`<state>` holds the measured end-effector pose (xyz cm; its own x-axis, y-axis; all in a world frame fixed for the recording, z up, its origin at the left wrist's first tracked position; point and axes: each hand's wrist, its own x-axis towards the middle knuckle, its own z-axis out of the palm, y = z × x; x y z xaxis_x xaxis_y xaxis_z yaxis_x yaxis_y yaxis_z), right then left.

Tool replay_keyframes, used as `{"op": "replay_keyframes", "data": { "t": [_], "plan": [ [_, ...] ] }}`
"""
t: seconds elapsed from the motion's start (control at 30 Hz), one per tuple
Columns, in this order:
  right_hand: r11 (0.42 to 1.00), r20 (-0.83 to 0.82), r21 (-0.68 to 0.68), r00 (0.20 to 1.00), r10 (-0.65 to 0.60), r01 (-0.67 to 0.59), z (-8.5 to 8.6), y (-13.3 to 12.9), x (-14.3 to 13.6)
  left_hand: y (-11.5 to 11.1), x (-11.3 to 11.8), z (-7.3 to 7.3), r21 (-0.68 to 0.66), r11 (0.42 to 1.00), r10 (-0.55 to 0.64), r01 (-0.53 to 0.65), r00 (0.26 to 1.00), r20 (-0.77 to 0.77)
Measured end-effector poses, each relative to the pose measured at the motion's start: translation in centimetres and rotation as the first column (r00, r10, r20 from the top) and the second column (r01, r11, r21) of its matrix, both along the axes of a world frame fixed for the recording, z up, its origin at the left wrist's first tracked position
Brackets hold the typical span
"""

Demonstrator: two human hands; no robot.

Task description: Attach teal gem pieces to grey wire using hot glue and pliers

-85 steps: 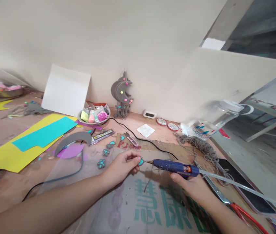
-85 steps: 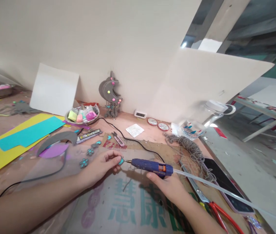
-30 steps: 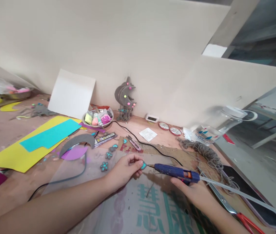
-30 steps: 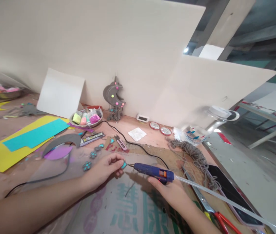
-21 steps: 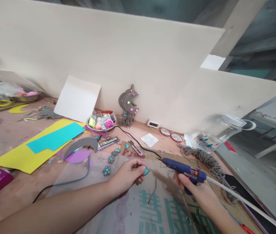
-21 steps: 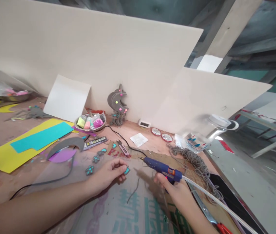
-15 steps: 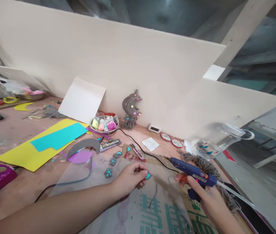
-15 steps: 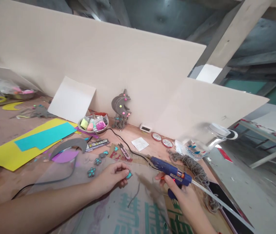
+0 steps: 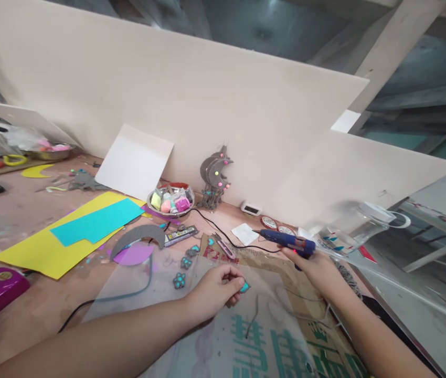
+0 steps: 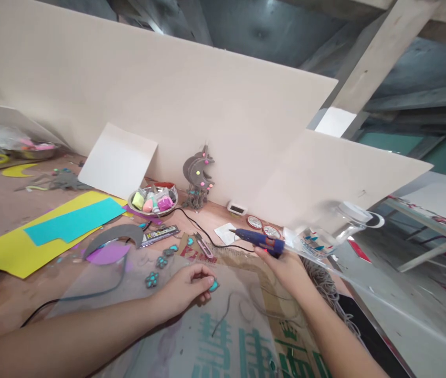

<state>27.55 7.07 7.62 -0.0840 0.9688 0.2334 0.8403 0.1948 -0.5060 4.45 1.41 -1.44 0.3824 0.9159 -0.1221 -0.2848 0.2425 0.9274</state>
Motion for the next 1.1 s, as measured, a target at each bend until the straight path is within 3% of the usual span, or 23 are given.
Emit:
{"op": "replay_keyframes", "data": {
  "t": [0.13, 0.27, 0.43, 0.63, 0.77, 0.9, 1.0, 1.1],
  "plan": [
    [0.995, 0.073, -0.07, 0.995, -0.071, 0.076, -2.0, 4.1, 0.0, 0.1, 0.0, 0.0, -0.003, 1.0, 0.004, -0.004, 1.0, -0.007],
    [0.991, 0.096, -0.065, 0.989, -0.112, 0.119, -4.0, 6.5, -0.4, 0.1, 0.1, 0.1, -0.011, 1.0, 0.003, -0.003, 1.0, -0.007],
    [0.992, 0.093, -0.1, 0.993, -0.071, 0.081, -5.3, 7.2, -0.5, 0.0, 0.0, -0.1, -0.021, 1.0, -0.01, 0.01, 1.0, -0.019],
    [0.994, 0.129, -0.109, 0.992, -0.009, 0.023, -5.7, 6.9, 0.7, 0.2, -0.1, -0.2, 0.003, 1.0, -0.012, 0.012, 1.0, -0.016],
    [0.997, 0.19, -0.077, 0.982, 0.011, 0.004, -5.6, 6.0, 2.2, 0.2, -0.1, -0.3, 0.001, 1.0, -0.018, 0.018, 1.0, -0.002],
    [1.0, 0.272, 0.026, 0.962, -0.013, 0.006, -4.4, 3.5, 3.3, 0.1, -0.1, -0.1, -0.004, 1.0, -0.019, 0.019, 1.0, 0.003],
    [0.984, 0.371, 0.107, 0.924, 0.091, -0.14, -3.3, 0.5, 2.7, 0.1, -0.2, 0.0, 0.005, 1.0, -0.02, 0.02, 1.0, -0.024],
    [0.962, 0.325, 0.0, 0.91, 0.257, -0.272, -2.6, -3.2, 0.7, 0.0, -0.3, 0.0, 0.009, 1.0, -0.02, 0.021, 0.999, -0.027]
  ]
}}
